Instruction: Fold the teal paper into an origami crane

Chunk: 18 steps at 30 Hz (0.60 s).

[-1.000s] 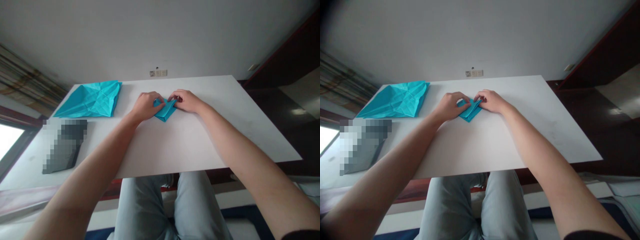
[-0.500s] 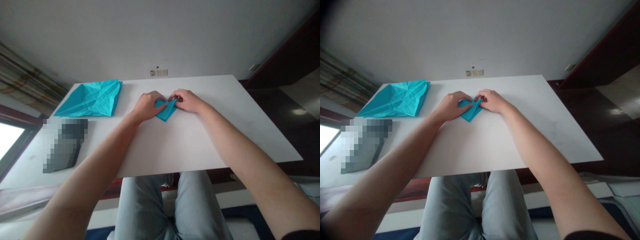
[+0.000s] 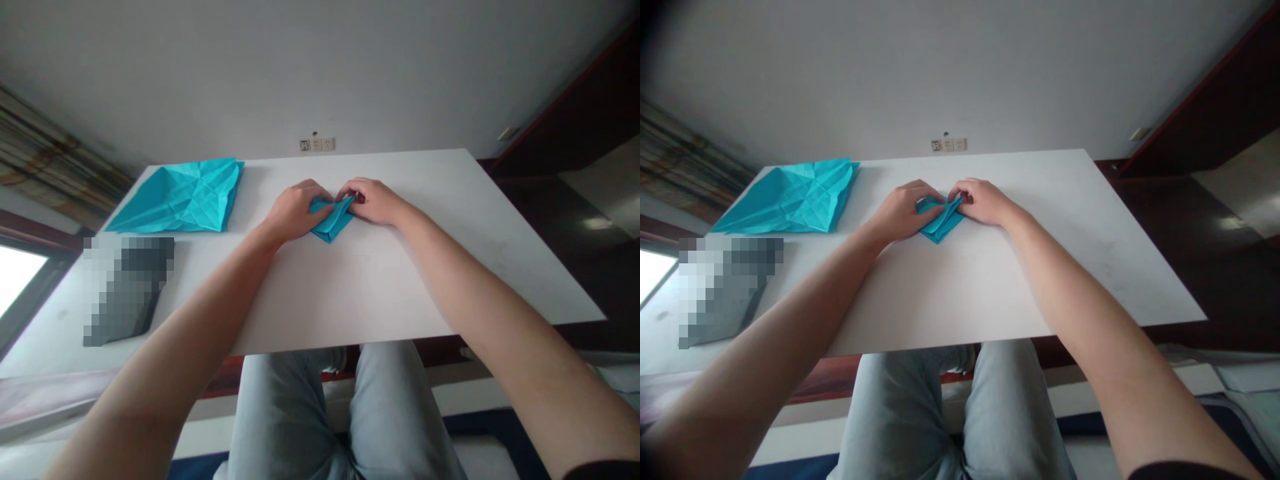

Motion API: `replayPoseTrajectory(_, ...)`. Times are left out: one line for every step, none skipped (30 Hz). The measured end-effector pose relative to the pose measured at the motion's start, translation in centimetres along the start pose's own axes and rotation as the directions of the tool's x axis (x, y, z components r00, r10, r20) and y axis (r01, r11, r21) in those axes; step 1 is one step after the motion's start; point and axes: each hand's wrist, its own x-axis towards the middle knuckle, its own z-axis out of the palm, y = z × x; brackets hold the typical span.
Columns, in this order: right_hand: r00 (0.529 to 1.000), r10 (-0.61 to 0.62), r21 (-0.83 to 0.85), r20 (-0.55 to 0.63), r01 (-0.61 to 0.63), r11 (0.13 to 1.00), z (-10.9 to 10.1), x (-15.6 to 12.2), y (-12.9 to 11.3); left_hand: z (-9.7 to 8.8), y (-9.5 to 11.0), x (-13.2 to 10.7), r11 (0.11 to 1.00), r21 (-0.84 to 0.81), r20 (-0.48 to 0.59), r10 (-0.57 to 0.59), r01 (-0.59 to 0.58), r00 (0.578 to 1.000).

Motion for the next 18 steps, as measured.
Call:
replayPoseTrajectory(1.000, 0.004, 0.000, 0.003, -0.004, 1.000, 0.01, 0.00, -0.05, 0.00, -0.04, -0.02, 1.000, -0.003, -0.002, 0.002, -0.002, 1.000)
replayPoseTrajectory(1.000, 0.008, 0.001, 0.004, -0.008, 1.000, 0.03, -0.01, -0.11, 0.00, -0.08, -0.04, 1.000, -0.008, -0.004, 0.003, -0.003, 1.000)
replayPoseTrajectory(1.000, 0.011, 0.002, 0.004, -0.011, 1.000, 0.04, -0.01, -0.18, 0.00, -0.13, -0.06, 1.000, -0.014, -0.004, 0.004, -0.004, 1.000)
replayPoseTrajectory(1.000, 0.015, 0.004, 0.002, -0.015, 1.000, 0.05, -0.02, -0.25, 0.00, -0.18, -0.08, 1.000, -0.020, -0.003, 0.004, -0.004, 1.000)
replayPoseTrajectory(1.000, 0.018, 0.006, 0.000, -0.018, 1.000, 0.07, -0.02, -0.32, 0.00, -0.22, -0.09, 1.000, -0.024, -0.002, 0.002, -0.002, 1.000)
replayPoseTrajectory(1.000, 0.021, 0.009, -0.002, -0.021, 1.000, 0.08, -0.02, -0.38, -0.01, -0.25, -0.10, 1.000, -0.026, 0.000, 0.000, 0.000, 1.000)
replayPoseTrajectory(1.000, 0.024, 0.011, -0.003, -0.024, 1.000, 0.08, -0.02, -0.43, -0.03, -0.28, -0.10, 1.000, -0.027, 0.002, -0.001, 0.001, 1.000)
replayPoseTrajectory(1.000, 0.026, 0.013, -0.003, -0.026, 1.000, 0.08, -0.01, -0.47, -0.05, -0.29, -0.11, 1.000, -0.028, 0.004, -0.001, 0.001, 1.000)
replayPoseTrajectory(1.000, 0.026, 0.013, 0.000, -0.026, 1.000, 0.08, -0.01, -0.50, -0.06, -0.29, -0.11, 1.000, -0.029, 0.005, 0.001, -0.001, 1.000)
replayPoseTrajectory(1.000, 0.025, 0.013, 0.002, -0.025, 1.000, 0.07, -0.01, -0.52, -0.08, -0.27, -0.12, 1.000, -0.030, 0.005, 0.002, -0.002, 1.000)
replayPoseTrajectory(1.000, 0.023, 0.011, 0.004, -0.023, 1.000, 0.06, 0.00, -0.53, -0.09, -0.25, -0.12, 1.000, -0.031, 0.005, 0.002, -0.002, 1.000)
replayPoseTrajectory(1.000, 0.021, 0.010, 0.004, -0.021, 1.000, 0.05, 0.00, -0.53, -0.10, -0.22, -0.13, 0.999, -0.033, 0.004, 0.001, 0.000, 1.000)
replayPoseTrajectory(1.000, 0.021, 0.008, 0.003, -0.021, 1.000, 0.04, -0.01, -0.53, -0.10, -0.19, -0.14, 0.999, -0.033, 0.003, -0.002, 0.002, 1.000)
replayPoseTrajectory(1.000, 0.021, 0.007, 0.003, -0.021, 1.000, 0.04, -0.01, -0.52, -0.09, -0.16, -0.15, 0.999, -0.033, 0.003, -0.005, 0.005, 1.000)
replayPoseTrajectory(1.000, 0.021, 0.007, 0.003, -0.021, 1.000, 0.04, -0.01, -0.51, -0.08, -0.14, -0.15, 0.999, -0.033, 0.003, -0.008, 0.008, 1.000)
replayPoseTrajectory(1.000, 0.023, 0.008, 0.000, -0.023, 1.000, 0.04, -0.02, -0.49, -0.05, -0.12, -0.15, 0.999, -0.034, 0.004, -0.010, 0.010, 1.000)
replayPoseTrajectory(1.000, 0.025, 0.010, -0.002, -0.025, 1.000, 0.05, -0.02, -0.47, -0.02, -0.12, -0.15, 0.999, -0.035, 0.004, -0.011, 0.012, 1.000)
replayPoseTrajectory(1.000, 0.027, 0.011, -0.003, -0.027, 1.000, 0.06, -0.03, -0.46, 0.02, -0.14, -0.15, 0.999, -0.034, 0.004, -0.012, 0.012, 1.000)
